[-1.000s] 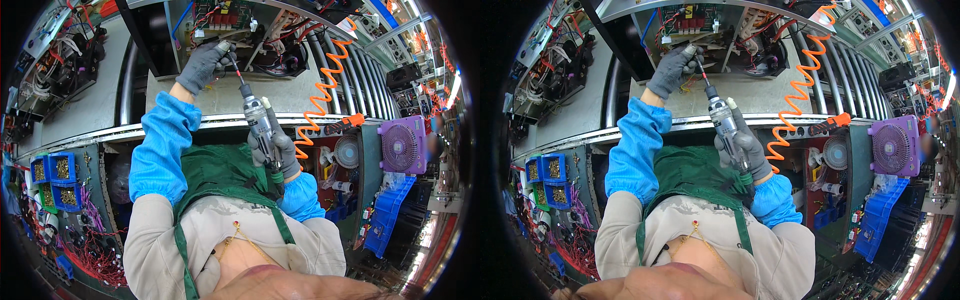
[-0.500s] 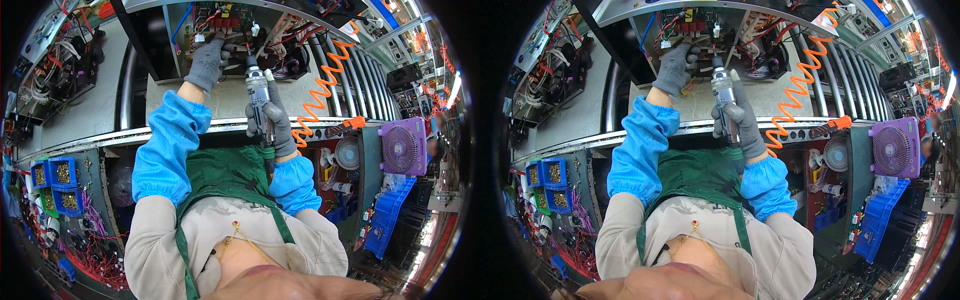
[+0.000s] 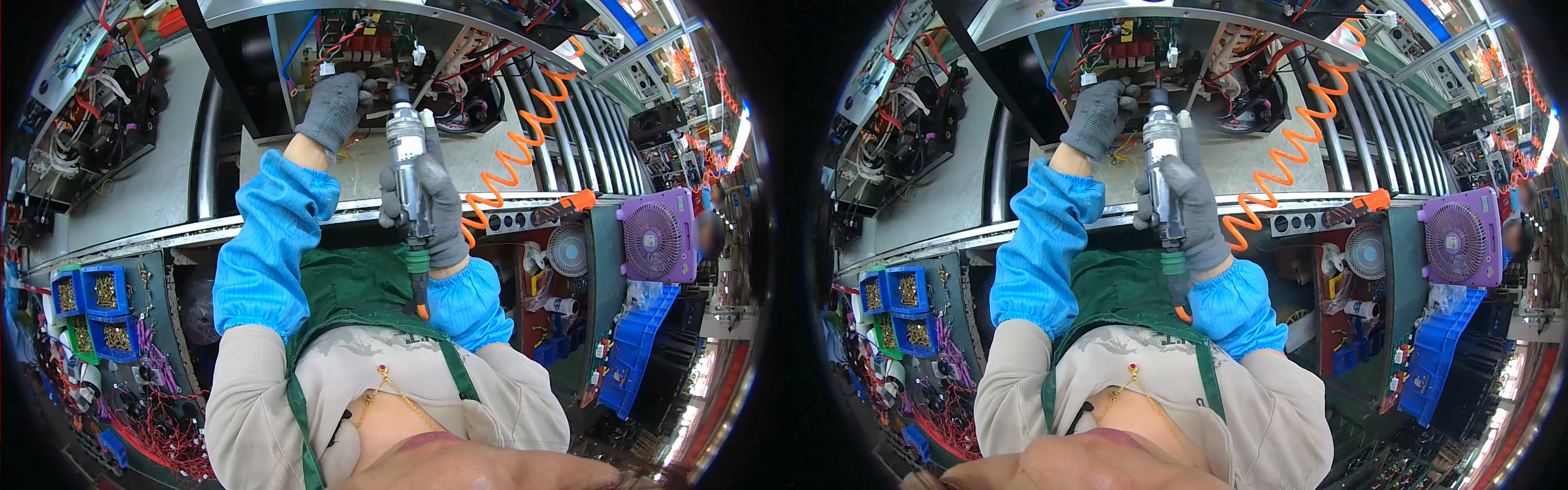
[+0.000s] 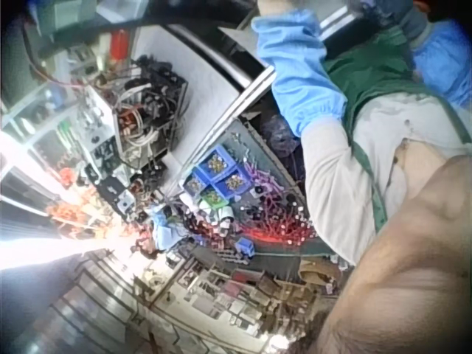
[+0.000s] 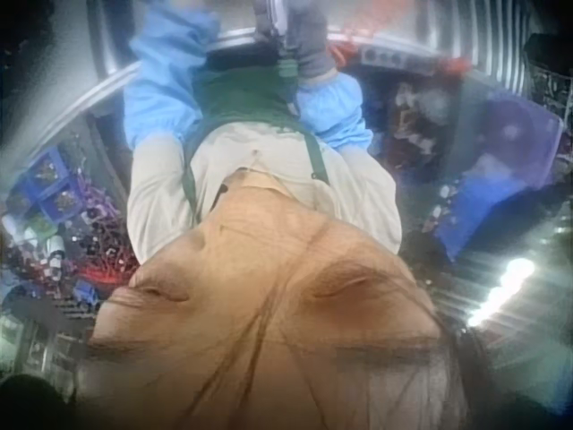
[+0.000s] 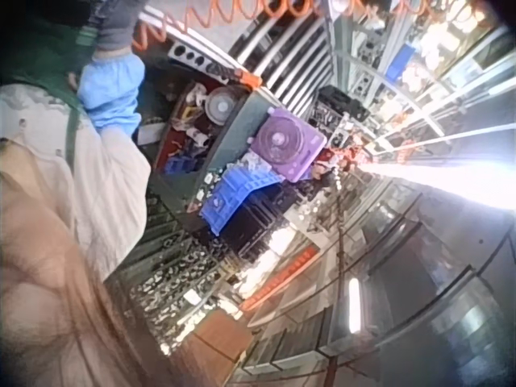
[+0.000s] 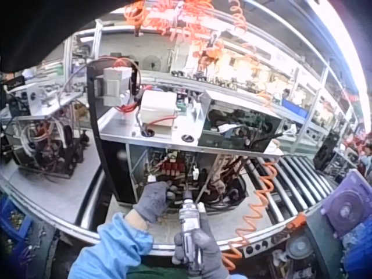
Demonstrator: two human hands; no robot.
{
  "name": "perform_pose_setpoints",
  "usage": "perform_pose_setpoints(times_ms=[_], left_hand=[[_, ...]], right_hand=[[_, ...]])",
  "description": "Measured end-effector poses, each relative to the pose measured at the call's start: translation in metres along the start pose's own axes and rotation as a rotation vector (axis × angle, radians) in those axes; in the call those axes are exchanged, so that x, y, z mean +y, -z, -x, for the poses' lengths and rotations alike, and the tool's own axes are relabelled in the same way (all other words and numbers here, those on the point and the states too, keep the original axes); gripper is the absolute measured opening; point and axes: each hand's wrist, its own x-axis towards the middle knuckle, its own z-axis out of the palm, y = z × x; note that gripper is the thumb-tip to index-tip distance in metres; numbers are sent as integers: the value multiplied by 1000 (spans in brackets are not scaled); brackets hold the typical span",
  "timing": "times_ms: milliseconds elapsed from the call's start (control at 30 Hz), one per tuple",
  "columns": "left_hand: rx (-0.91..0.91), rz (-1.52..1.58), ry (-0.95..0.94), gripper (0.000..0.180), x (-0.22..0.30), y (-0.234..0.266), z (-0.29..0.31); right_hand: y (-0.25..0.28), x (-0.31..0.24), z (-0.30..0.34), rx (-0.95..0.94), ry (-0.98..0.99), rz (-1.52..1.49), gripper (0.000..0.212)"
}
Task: Assembling an electronic component by connecting wires and using an electric screwdriver to secure them within a metal chassis.
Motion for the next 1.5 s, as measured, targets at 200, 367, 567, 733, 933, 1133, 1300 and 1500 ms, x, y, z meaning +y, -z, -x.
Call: perform_pose_setpoints(times_ms=[200,367,567,733,933,1133,1300,1500], left_hand=[[-16,-379,-54,24,-11,0,14],[16,-245,19,29,-20,23,24],[-85,42,65,20,-21,17,30],[-71,30,39,26,-28,18,21],[-74,18,59,32,-29,14,19],[-61,-249,-9,37,-25,12,19],[-133,-636,-139,40,-9,7,21],[-195,-619,-102,35,-9,-6,24]], right_hand=[[5,-2,8,57,-17,33,81],[26,-5,50,-2,-115,145,94],[29,-8,72,112,-220,258,108],[30,-12,74,106,-236,277,107],[29,-16,71,98,-278,355,106],[29,-17,69,94,-306,367,105],[44,-15,69,3,-306,172,92],[52,-3,69,-64,-209,-94,98]])
